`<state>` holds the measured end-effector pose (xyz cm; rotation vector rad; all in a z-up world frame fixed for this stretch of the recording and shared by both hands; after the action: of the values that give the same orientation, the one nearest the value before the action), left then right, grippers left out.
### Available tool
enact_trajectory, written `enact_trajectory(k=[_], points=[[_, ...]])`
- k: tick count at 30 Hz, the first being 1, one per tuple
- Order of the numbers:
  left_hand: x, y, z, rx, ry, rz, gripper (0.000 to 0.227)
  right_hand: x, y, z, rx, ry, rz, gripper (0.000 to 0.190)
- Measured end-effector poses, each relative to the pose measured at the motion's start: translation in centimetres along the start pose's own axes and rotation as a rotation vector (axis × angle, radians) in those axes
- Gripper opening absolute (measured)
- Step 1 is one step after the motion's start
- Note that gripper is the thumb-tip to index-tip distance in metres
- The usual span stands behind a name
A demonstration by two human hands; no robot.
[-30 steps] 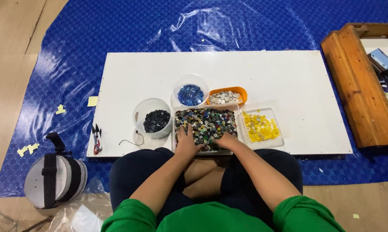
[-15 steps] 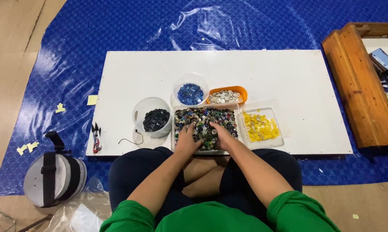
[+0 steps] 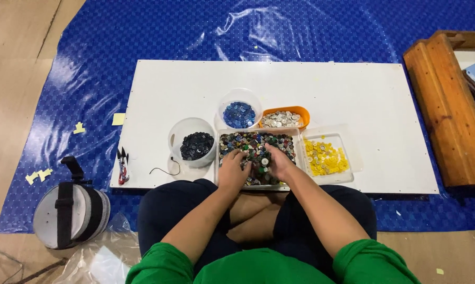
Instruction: Sorting various buttons by color and type from a large central container into smaller organized containers.
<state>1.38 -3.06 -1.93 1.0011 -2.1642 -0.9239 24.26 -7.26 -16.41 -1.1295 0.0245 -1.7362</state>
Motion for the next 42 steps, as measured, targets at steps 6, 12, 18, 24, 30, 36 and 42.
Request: enact_trajectory(k=[6, 12, 18, 24, 30, 36, 42], points=[[-0.2, 0.0, 0.0, 0.057, -0.142, -0.071, 0.031, 5.2, -6.5, 1.6, 0.014, -0.022, 0.080, 0.064], [-2.0, -1.8, 1.5, -0.080, -0.161, -0.109, 0.030, 17.0, -17.5, 6.2, 0.212, -0.072, 0.089, 0.104], [-3.3, -3.3, 3.1, -0.119, -0.118, -0.103, 0.026, 8.3, -9.3, 2.9, 0.202, -0.106, 0.121, 0.107], [-4.7, -6.1, 5.3, -0.166, -0.122, -0.216, 0.023, 0.8, -2.7, 0.0, 0.104, -0.033, 0.104, 0.084], [-3.8, -4.7, 4.2, -0.121, -0.176, -0.229, 0.019, 9.6, -10.2, 3.4, 0.079, -0.041, 0.092, 0.073], [-1.4, -2.7, 3.4, -0.141, -0.239, -0.110, 0.008, 8.1, -9.3, 3.0, 0.089, 0.003, 0.101, 0.084], [-1.4, -4.3, 3.6, -0.365, -0.336, -0.048, 0.026, 7.7, -9.3, 2.7, 0.053, -0.042, 0.032, 0.082]])
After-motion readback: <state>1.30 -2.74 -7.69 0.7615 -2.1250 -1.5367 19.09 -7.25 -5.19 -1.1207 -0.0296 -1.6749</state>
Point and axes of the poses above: each hand's wrist, its own x-axis away from the middle knuckle, its own y-axis out of the back of the hand, z = x × y, the point moved 1 cm from there along -x, towards the middle knuckle, and after that the axes turned 5 degrees about z, right-handed, at the moved point
